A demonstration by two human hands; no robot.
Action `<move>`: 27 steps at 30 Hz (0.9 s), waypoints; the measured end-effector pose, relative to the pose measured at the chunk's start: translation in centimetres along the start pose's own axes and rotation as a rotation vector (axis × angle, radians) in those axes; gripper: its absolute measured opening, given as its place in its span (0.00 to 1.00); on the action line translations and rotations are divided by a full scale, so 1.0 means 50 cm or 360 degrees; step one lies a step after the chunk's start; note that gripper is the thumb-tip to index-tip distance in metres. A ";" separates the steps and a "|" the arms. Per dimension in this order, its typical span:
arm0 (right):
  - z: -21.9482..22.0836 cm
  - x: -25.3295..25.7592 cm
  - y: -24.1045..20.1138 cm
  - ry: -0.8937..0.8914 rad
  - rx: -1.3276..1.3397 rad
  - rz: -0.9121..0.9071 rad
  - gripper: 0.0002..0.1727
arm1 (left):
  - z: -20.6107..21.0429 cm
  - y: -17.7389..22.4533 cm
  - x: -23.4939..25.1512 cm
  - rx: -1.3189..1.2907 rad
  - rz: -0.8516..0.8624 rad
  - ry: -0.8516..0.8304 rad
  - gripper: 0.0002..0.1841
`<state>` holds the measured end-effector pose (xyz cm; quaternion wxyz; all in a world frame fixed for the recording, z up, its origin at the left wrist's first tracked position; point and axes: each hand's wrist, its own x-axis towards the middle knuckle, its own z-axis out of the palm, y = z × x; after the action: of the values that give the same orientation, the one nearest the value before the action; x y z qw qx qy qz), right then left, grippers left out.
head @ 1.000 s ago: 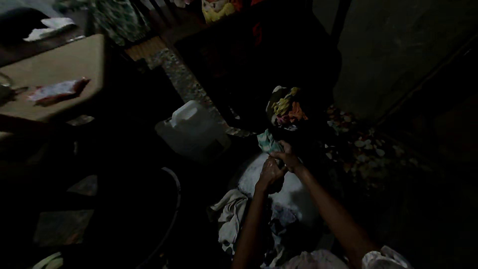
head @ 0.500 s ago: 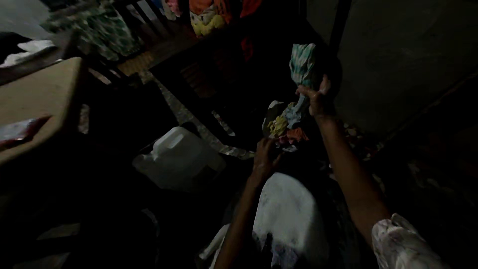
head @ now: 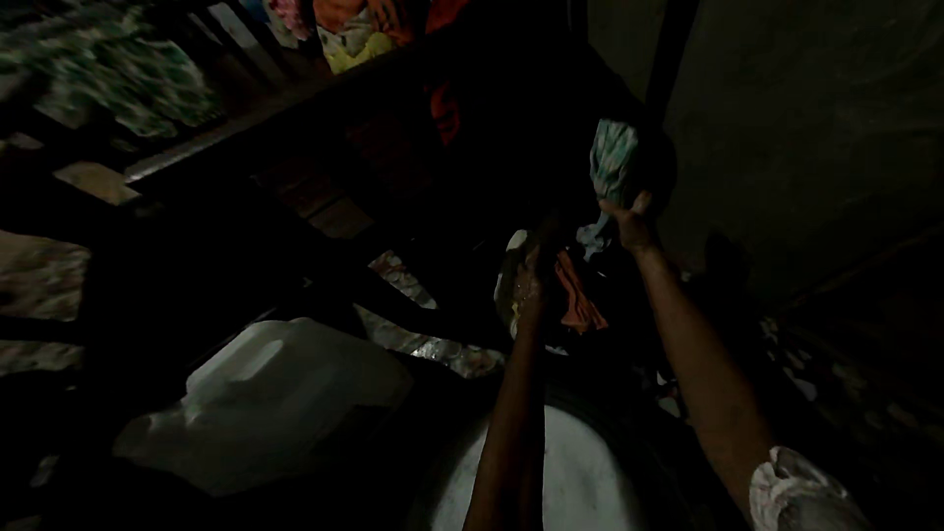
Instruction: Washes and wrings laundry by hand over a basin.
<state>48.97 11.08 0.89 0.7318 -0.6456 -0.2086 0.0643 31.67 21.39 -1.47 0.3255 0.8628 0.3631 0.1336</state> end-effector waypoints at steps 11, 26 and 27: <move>0.035 -0.054 0.139 -0.1003 -0.1658 0.0417 0.28 | 0.028 -0.001 0.002 0.0285 -0.0010 0.0035 0.29; -0.027 -0.303 -0.013 0.0403 -0.0538 0.0145 0.17 | -0.030 -0.067 -0.211 -0.0035 0.0677 0.0207 0.18; -0.006 -0.349 -0.030 0.0406 -0.0562 -0.0004 0.15 | -0.028 -0.104 -0.269 -0.0122 0.0730 0.0316 0.15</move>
<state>33.03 4.21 -1.57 0.6280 -0.7664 -0.1231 -0.0563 18.77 15.19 -3.76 0.2819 0.8923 0.1829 0.3016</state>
